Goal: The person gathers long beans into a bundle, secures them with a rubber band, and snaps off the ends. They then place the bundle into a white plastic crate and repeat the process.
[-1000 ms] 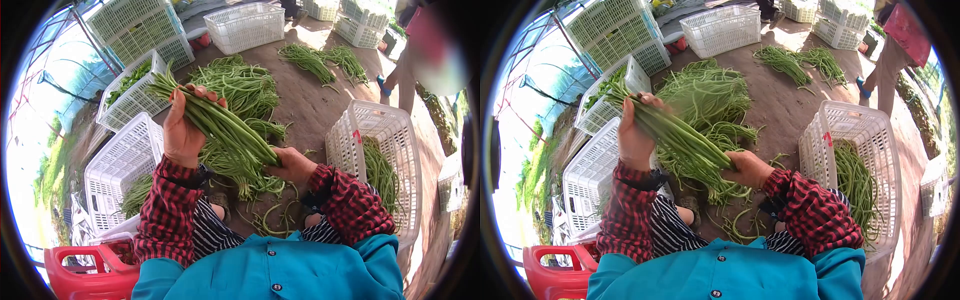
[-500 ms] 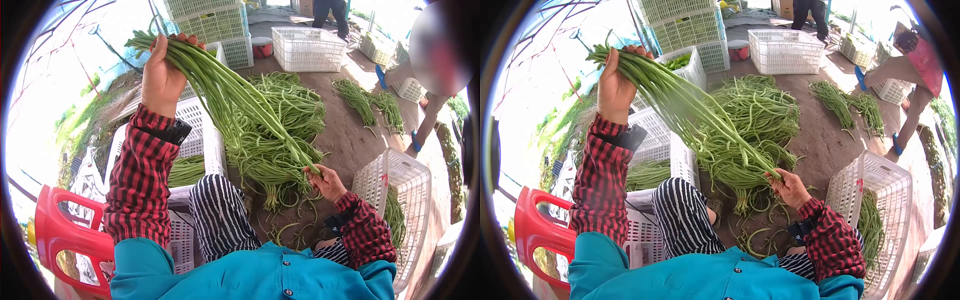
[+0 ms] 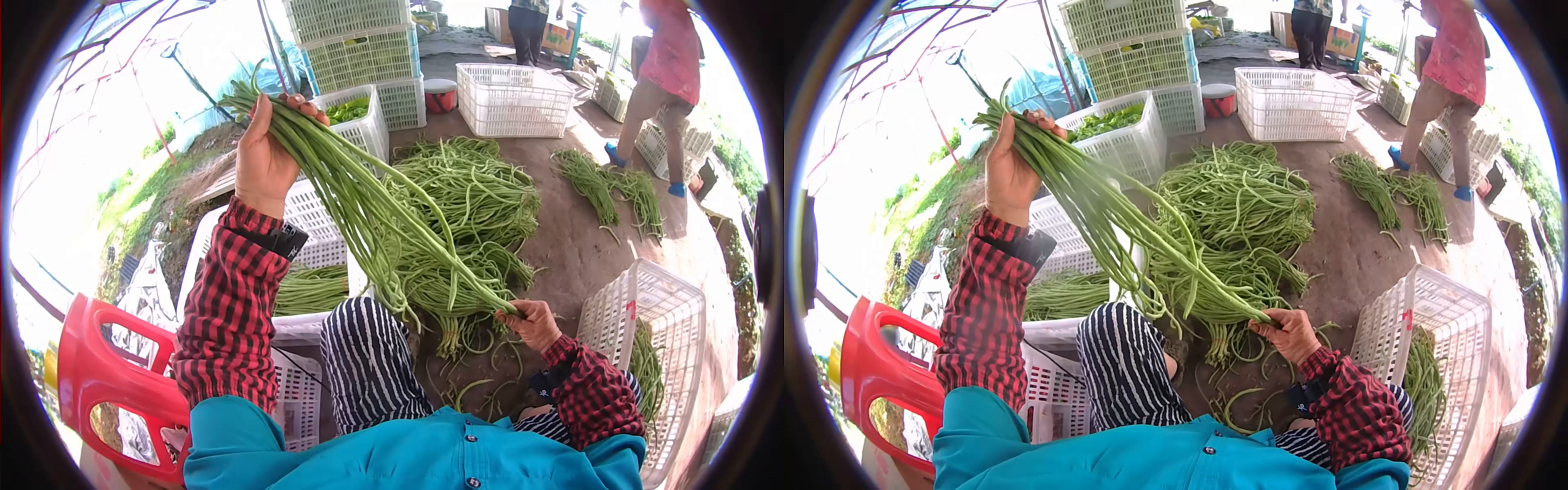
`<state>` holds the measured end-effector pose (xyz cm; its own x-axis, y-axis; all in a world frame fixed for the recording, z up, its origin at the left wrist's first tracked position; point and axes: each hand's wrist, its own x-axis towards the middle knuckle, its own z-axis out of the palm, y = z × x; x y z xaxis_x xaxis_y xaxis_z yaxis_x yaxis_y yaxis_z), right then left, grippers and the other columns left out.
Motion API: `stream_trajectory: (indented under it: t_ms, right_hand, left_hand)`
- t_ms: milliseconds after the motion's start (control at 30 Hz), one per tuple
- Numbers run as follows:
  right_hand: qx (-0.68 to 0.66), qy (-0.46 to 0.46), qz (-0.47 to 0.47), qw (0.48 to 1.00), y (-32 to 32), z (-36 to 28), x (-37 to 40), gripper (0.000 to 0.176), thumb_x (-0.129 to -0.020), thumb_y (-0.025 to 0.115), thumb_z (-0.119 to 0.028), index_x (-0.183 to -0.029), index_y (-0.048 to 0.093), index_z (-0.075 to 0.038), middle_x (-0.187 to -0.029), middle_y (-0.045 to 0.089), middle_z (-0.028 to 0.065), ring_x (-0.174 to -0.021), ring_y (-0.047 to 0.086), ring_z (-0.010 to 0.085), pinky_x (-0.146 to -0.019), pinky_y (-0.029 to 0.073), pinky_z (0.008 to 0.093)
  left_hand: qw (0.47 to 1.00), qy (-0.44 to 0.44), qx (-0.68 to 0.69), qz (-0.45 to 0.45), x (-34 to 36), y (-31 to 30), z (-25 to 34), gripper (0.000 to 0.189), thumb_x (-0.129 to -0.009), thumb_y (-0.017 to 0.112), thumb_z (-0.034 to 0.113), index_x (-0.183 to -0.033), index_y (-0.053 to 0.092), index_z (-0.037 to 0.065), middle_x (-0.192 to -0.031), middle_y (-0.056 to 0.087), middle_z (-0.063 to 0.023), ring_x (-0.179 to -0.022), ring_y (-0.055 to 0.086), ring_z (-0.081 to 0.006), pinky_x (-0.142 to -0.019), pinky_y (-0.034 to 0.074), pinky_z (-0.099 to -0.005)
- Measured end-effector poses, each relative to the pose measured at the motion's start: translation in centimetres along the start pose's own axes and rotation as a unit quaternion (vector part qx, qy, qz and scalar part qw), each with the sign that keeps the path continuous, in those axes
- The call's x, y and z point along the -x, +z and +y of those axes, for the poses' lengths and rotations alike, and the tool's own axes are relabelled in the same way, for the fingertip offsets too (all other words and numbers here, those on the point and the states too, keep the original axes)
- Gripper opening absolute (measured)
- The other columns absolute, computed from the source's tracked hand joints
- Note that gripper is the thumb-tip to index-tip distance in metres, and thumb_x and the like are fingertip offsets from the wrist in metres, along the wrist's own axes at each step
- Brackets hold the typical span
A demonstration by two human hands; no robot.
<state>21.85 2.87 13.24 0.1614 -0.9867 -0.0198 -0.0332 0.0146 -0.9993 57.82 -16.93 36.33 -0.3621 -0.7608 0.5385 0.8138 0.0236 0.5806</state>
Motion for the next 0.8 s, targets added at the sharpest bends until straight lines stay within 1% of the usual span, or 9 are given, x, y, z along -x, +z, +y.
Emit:
stream_trajectory:
  t_ms: [167, 233, 300, 400, 533, 600, 700, 733, 800]
  right_hand:
    - [-0.041, -0.004, 0.0, 0.999, 0.5, -0.2, 0.0, 0.015, -0.081, 0.065, -0.009, -0.093, 0.065, 0.0, -0.08, 0.064, -0.0019, -0.076, 0.054, 0.0038, -0.069, 0.046, 0.0207]
    - [0.052, -0.011, -0.007, 0.999, 0.3, -0.2, -0.1, 0.015, -0.081, 0.065, -0.008, -0.092, 0.065, 0.0, -0.079, 0.064, -0.002, -0.074, 0.054, 0.0032, -0.068, 0.045, 0.0198]
    - [0.051, 0.004, -0.001, 0.999, 0.4, 0.1, 0.0, 0.014, -0.081, 0.066, -0.009, -0.092, 0.066, -0.001, -0.075, 0.063, -0.0023, -0.069, 0.051, 0.0024, -0.063, 0.044, 0.0197]
    - [0.124, 0.035, -0.012, 0.992, 0.3, 0.4, 0.1, 0.016, -0.08, 0.068, -0.015, -0.091, 0.066, -0.004, -0.068, 0.058, -0.0033, -0.063, 0.045, 0.0016, -0.056, 0.041, 0.0214]
    - [0.129, 0.051, -0.01, 0.99, 0.3, -0.1, 0.3, 0.019, -0.079, 0.069, -0.018, -0.092, 0.066, -0.004, -0.065, 0.057, -0.0031, -0.062, 0.044, 0.0021, -0.056, 0.04, 0.022]
    - [0.148, 0.027, -0.037, 0.988, 0.3, 0.5, 0.5, 0.033, -0.076, 0.072, -0.023, -0.102, 0.062, -0.005, -0.074, 0.057, 0.0, -0.065, 0.046, 0.0061, -0.059, 0.042, 0.0237]
    - [0.24, -0.039, -0.032, 0.969, -0.2, 0.6, 0.5, 0.049, -0.072, 0.074, -0.027, -0.113, 0.055, -0.007, -0.086, 0.054, 0.0036, -0.07, 0.049, 0.0118, -0.064, 0.044, 0.0259]
    - [0.278, -0.009, -0.041, 0.96, -0.6, 0.6, 0.5, 0.058, -0.07, 0.076, -0.029, -0.118, 0.051, -0.007, -0.094, 0.05, 0.006, -0.074, 0.05, 0.0149, -0.068, 0.046, 0.0279]
    - [0.261, 0.004, -0.04, 0.965, -1.3, 1.4, 0.4, 0.057, -0.071, 0.075, -0.03, -0.118, 0.051, -0.006, -0.094, 0.05, 0.006, -0.073, 0.049, 0.0143, -0.068, 0.046, 0.0277]
  left_hand:
    - [1.0, -0.007, 0.001, -0.015, -0.3, 0.0, -0.1, 0.024, -0.094, 0.041, 0.026, -0.087, 0.053, 0.006, -0.087, 0.055, -0.0092, -0.087, 0.055, -0.0253, -0.084, 0.045, -0.0456]
    - [1.0, -0.012, 0.015, -0.019, -0.3, 0.0, -0.4, 0.023, -0.094, 0.042, 0.026, -0.088, 0.053, 0.007, -0.087, 0.055, -0.0089, -0.087, 0.055, -0.0247, -0.084, 0.045, -0.045]
    - [0.999, -0.016, 0.027, -0.026, -0.2, 0.4, -0.5, 0.022, -0.094, 0.042, 0.026, -0.088, 0.053, 0.008, -0.087, 0.055, -0.0087, -0.086, 0.055, -0.0241, -0.084, 0.045, -0.0444]
    - [1.0, -0.012, 0.014, -0.01, 0.1, 1.2, -1.2, 0.028, -0.094, 0.043, 0.028, -0.092, 0.048, 0.001, -0.087, 0.05, -0.0061, -0.084, 0.047, -0.0182, -0.08, 0.039, -0.0351]
    - [0.997, -0.041, 0.053, -0.04, -0.3, 0.9, -1.2, 0.025, -0.094, 0.042, 0.027, -0.09, 0.053, 0.005, -0.086, 0.054, -0.0078, -0.085, 0.054, -0.022, -0.082, 0.044, -0.0412]
    - [0.999, -0.011, 0.004, -0.038, -0.2, 1.5, -1.1, 0.027, -0.094, 0.043, 0.027, -0.093, 0.049, 0.0, -0.086, 0.05, -0.0072, -0.082, 0.048, -0.0183, -0.079, 0.039, -0.0348]
    - [0.995, 0.023, -0.087, -0.041, -1.2, 1.2, 2.5, 0.031, -0.094, 0.042, 0.027, -0.089, 0.049, -0.002, -0.085, 0.051, -0.0109, -0.083, 0.049, -0.0228, -0.083, 0.041, -0.0389]
    - [0.994, 0.027, -0.098, -0.051, -1.6, 0.9, 4.6, 0.032, -0.094, 0.04, 0.028, -0.089, 0.05, -0.002, -0.085, 0.054, -0.0136, -0.084, 0.053, -0.0264, -0.083, 0.043, -0.0416]
    - [0.985, 0.042, -0.156, -0.058, -1.5, 0.7, 9.1, 0.035, -0.095, 0.038, 0.028, -0.09, 0.052, -0.003, -0.086, 0.058, -0.0187, -0.087, 0.057, -0.0313, -0.083, 0.046, -0.0444]
